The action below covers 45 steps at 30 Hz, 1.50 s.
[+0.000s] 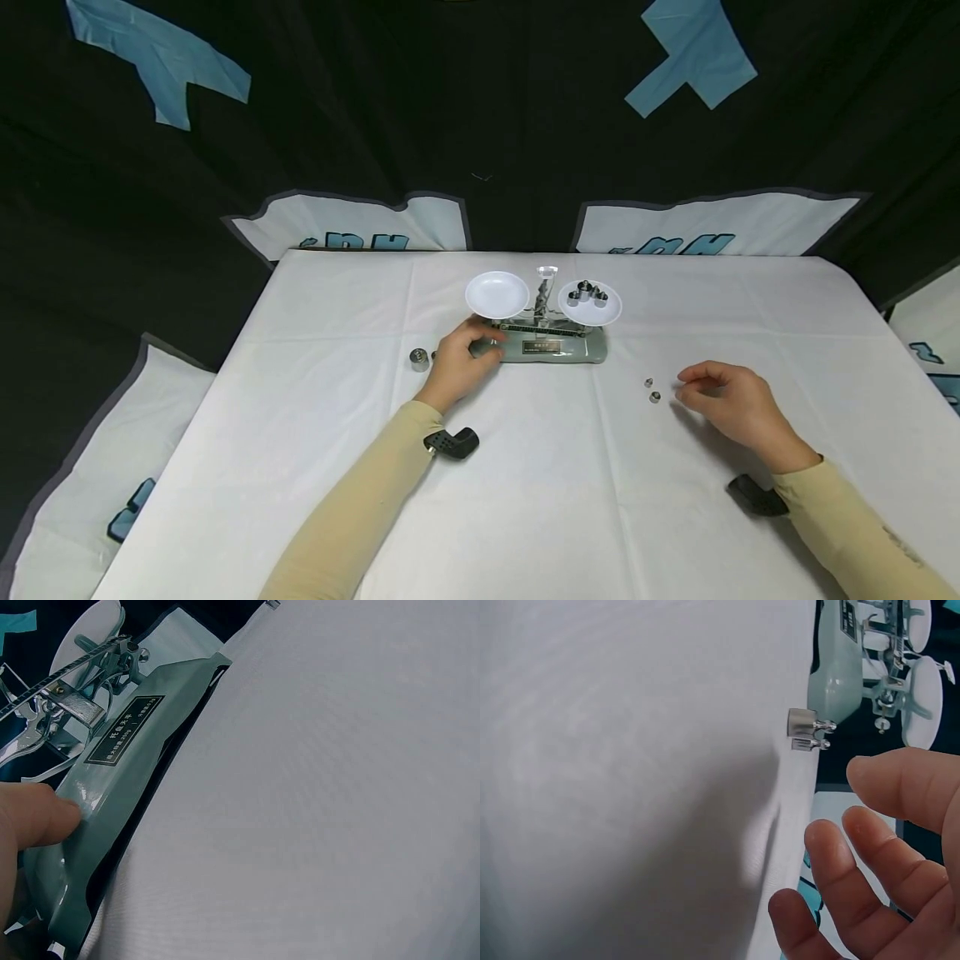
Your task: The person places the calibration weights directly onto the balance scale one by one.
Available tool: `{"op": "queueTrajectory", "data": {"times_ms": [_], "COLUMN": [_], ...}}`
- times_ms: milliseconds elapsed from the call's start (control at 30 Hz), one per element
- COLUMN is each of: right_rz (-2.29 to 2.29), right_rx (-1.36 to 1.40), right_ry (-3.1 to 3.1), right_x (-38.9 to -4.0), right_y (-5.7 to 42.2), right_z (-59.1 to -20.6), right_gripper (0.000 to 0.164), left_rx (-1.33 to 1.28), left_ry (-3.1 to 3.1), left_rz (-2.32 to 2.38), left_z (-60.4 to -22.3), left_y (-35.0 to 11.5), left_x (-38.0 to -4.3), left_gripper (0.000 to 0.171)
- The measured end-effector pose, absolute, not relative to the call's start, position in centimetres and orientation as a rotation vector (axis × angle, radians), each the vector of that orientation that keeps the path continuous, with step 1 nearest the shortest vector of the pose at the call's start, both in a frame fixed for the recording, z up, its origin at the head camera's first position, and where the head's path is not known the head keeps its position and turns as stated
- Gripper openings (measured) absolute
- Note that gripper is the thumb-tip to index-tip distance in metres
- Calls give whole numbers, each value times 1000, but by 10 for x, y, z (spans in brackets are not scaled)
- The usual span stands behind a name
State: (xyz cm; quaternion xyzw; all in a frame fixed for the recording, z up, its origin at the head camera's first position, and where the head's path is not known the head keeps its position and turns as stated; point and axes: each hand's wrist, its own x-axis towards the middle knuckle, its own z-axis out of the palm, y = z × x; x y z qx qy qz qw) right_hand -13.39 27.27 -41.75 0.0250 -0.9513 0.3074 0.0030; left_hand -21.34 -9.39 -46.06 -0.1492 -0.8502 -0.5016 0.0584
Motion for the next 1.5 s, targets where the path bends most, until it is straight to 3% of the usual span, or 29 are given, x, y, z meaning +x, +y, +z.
{"op": "queueTrajectory", "data": {"times_ms": [1500], "right_rz": [928], "right_rx": [276], "right_ry": [-3228], "right_x": [-154], "right_y": [248], "right_z": [-416], "right_gripper": [16], "left_rx": [-451], "left_ry": [-2564], "left_rz": [-1530], "left_z": [-461], "left_y": [-94], "left_x": [-213], "left_gripper": [18]}}
